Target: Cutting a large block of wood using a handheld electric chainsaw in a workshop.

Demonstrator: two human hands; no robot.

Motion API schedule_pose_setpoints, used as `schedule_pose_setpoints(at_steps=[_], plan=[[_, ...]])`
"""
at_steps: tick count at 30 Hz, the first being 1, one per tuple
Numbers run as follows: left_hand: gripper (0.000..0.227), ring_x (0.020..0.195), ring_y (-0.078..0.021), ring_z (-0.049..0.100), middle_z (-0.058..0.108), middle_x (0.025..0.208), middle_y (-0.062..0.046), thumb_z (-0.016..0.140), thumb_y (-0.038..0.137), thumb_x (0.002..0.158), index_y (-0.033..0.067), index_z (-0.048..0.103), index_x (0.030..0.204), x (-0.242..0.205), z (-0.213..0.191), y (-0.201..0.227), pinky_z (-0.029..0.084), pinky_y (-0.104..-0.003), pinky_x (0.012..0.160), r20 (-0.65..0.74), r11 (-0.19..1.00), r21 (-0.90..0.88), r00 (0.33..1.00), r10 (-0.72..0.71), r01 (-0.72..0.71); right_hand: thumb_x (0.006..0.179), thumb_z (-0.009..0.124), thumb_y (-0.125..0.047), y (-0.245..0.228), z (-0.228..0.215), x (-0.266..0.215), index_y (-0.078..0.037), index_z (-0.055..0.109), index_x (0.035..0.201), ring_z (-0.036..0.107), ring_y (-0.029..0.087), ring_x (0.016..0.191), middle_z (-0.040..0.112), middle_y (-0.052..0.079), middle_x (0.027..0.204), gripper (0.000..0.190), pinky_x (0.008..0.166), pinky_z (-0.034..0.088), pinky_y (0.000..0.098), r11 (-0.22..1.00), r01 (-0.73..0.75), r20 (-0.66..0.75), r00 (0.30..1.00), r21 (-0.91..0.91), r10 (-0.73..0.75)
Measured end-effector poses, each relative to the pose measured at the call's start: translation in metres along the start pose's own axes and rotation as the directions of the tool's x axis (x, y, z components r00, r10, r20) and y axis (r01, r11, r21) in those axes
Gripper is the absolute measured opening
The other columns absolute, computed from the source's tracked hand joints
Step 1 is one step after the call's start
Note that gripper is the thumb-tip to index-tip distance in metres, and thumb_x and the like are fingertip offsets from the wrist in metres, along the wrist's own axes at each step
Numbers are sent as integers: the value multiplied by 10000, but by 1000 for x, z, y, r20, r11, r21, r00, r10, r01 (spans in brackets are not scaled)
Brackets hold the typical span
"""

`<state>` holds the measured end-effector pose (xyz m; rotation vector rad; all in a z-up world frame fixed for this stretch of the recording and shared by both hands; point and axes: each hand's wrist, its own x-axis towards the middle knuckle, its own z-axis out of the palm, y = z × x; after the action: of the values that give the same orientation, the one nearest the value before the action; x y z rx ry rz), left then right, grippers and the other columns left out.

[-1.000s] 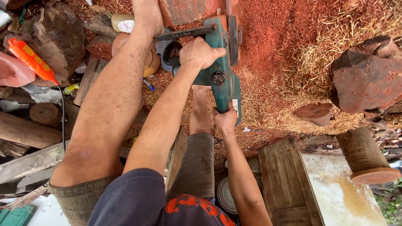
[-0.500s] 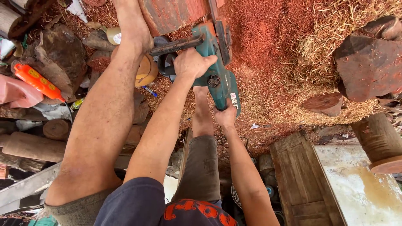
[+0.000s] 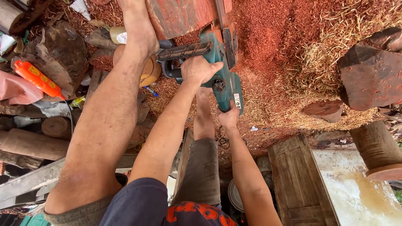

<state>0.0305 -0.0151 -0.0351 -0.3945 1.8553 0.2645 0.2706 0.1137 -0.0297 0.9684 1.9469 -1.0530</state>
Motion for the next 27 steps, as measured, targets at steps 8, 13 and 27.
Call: schedule_pose_setpoints(at_steps=[8,13,27], plan=[[703,1026,-327,709,747,1035,-182,664,669,696,42,777,994,5,6,-2,531,-420,928,-5,1000,8,1000,8,-8,748,802,-168,7,3,6,-35,653,968,742,381,822,742,202,856,297,753,574,453,999,48,-8,999,9,-48],[672,994,-301,719,750,1016,-164,683,640,677,58,764,1005,0,-8,2,547,-403,895,1,1000,1,1000,-5,5,766,804,-159,-4,5,-5,-32,663,982,738,383,818,739,210,840,287,762,570,459,1000,-14,-30,999,-11,13],[661,939,-273,735,758,980,-141,710,637,653,64,769,976,-2,-21,6,568,-392,845,35,999,-1,998,-44,44,762,790,-197,-18,-1,-19,-42,664,982,740,355,821,744,193,851,297,804,564,460,993,-116,29,993,-28,116]])
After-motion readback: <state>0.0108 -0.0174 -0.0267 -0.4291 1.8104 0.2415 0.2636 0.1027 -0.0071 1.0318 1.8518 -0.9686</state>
